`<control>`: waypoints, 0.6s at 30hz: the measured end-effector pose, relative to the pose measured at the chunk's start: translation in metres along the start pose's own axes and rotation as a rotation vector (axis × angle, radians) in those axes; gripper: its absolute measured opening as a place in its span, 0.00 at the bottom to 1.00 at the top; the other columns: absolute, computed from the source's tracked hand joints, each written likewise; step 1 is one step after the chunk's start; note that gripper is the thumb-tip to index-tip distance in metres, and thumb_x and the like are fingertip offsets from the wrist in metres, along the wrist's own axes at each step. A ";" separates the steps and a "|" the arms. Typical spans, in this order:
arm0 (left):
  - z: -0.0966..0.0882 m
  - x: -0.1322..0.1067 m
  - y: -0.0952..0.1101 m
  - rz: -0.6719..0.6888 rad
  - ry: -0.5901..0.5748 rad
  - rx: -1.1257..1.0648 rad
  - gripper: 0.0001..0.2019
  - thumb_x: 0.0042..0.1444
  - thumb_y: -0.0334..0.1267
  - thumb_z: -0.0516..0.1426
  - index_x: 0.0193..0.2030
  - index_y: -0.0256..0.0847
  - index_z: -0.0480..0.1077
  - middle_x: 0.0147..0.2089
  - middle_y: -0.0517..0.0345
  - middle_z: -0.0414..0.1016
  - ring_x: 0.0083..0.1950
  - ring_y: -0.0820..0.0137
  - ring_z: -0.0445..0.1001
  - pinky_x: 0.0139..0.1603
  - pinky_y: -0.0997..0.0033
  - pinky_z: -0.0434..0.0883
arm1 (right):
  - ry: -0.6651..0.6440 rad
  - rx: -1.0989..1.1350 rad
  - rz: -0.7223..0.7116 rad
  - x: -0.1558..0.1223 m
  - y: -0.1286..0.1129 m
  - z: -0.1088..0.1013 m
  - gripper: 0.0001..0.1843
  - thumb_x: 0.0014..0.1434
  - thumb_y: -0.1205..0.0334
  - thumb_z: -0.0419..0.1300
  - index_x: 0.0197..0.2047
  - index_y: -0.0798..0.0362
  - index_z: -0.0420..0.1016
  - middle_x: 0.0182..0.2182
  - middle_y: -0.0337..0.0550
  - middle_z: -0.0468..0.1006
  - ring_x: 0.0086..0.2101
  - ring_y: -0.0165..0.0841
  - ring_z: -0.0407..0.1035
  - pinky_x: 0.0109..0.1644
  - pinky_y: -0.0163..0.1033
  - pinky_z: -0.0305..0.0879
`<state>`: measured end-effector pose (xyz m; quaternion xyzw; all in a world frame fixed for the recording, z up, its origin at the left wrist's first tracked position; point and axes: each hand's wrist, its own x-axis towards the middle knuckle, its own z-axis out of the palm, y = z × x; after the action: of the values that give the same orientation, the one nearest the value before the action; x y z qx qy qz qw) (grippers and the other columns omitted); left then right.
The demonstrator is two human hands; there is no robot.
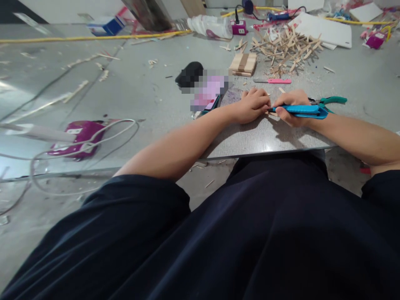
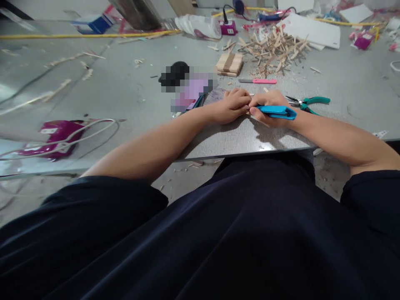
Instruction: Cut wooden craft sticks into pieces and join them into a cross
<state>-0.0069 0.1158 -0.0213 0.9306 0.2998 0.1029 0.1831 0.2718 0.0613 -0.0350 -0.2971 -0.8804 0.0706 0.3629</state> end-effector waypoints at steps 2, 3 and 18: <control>-0.003 0.002 -0.005 0.024 0.015 -0.114 0.23 0.86 0.57 0.50 0.48 0.49 0.79 0.60 0.41 0.86 0.72 0.43 0.77 0.85 0.29 0.70 | 0.033 -0.028 0.027 -0.001 0.001 -0.004 0.39 0.81 0.17 0.51 0.49 0.38 0.89 0.35 0.46 0.91 0.37 0.49 0.88 0.48 0.57 0.86; -0.004 0.002 -0.007 0.027 0.025 -0.190 0.24 0.85 0.60 0.52 0.42 0.50 0.76 0.52 0.42 0.85 0.65 0.46 0.79 0.82 0.31 0.73 | 0.042 -0.048 0.045 -0.002 0.003 -0.006 0.39 0.81 0.17 0.50 0.50 0.37 0.90 0.36 0.47 0.91 0.39 0.51 0.89 0.50 0.59 0.88; -0.006 0.002 -0.008 -0.011 -0.013 -0.550 0.25 0.79 0.65 0.63 0.36 0.50 0.78 0.37 0.50 0.77 0.45 0.54 0.80 0.65 0.40 0.84 | 0.019 -0.118 -0.029 -0.004 0.031 -0.013 0.44 0.73 0.05 0.53 0.48 0.34 0.87 0.39 0.51 0.89 0.46 0.59 0.91 0.62 0.71 0.92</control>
<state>-0.0110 0.1244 -0.0188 0.8449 0.2645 0.1735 0.4313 0.2973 0.0827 -0.0384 -0.3059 -0.8837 0.0102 0.3542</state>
